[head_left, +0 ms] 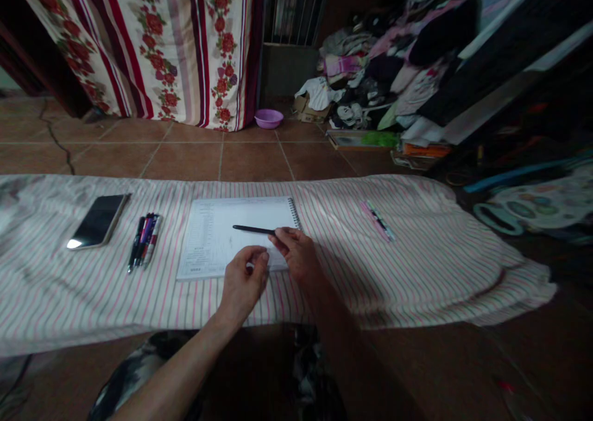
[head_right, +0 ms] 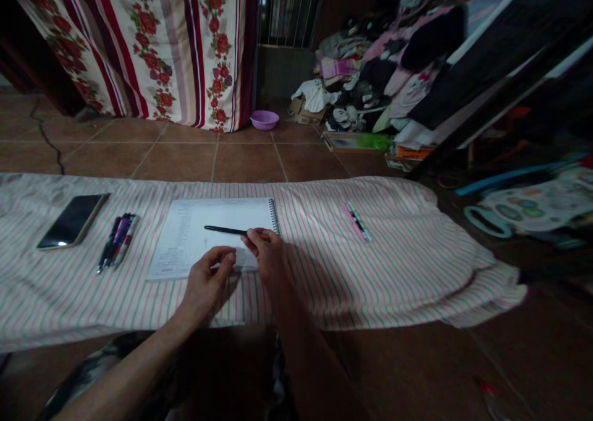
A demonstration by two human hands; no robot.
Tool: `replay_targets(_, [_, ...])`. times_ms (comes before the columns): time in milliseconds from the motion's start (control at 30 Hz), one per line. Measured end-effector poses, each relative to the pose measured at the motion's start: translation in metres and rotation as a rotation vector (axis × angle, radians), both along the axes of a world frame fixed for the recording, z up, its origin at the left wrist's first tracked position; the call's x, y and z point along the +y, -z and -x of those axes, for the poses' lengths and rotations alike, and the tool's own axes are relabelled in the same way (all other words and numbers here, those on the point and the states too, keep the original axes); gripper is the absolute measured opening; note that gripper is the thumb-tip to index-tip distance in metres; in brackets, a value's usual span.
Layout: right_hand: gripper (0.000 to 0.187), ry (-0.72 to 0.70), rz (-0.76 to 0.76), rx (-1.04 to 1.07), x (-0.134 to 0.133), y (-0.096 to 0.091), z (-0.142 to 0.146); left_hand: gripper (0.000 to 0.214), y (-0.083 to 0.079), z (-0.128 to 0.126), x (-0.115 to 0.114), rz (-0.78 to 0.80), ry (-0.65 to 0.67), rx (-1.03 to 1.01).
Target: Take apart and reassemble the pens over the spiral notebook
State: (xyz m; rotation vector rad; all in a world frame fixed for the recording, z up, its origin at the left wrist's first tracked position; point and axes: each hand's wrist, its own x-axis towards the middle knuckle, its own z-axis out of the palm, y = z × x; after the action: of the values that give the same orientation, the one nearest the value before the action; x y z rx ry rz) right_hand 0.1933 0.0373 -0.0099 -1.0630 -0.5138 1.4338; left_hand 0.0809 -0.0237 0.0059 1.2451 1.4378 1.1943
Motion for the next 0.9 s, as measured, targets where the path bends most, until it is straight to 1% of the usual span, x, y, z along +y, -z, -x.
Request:
replay_targets(33, [0.034,0.005,-0.001,0.000,0.000,0.000,0.001,0.029,0.002,-0.002,0.002,0.078,-0.050,-0.198])
replay_targets(100, [0.035,-0.005,0.006,0.003,-0.001,-0.001,0.002,0.039,0.003,-0.001,0.009,0.132,-0.133,-0.499])
replay_targets(133, [0.035,-0.020,0.016,0.005,-0.002,-0.002,0.003,0.040,0.002,0.001,0.013,0.148,-0.168,-0.601])
replay_targets(167, [0.035,-0.034,0.025,0.006,-0.003,-0.002,0.004,0.039,0.000,0.003,0.017,0.173,-0.171,-0.685])
replay_targets(267, [0.034,-0.075,0.046,-0.001,-0.005,-0.001,0.005,0.032,-0.005,0.008,0.025,0.203,-0.189,-0.829])
replay_targets(400, [0.034,-0.112,0.082,-0.048,-0.004,0.001,0.004,0.015,-0.001,0.011,0.030,0.236,-0.220,-0.912])
replay_targets(500, [0.033,-0.125,0.077,-0.018,-0.004,0.000,0.005,0.009,0.000,0.012,0.032,0.274,-0.256,-0.921])
replay_targets(667, [0.035,-0.130,0.049,0.086,-0.007,-0.004,0.010,0.008,-0.004,0.016,0.034,0.271,-0.309,-0.901])
replay_targets(900, [0.032,-0.106,0.060,0.082,-0.006,-0.003,0.009,0.008,-0.005,0.020,0.033,0.274,-0.310,-0.873])
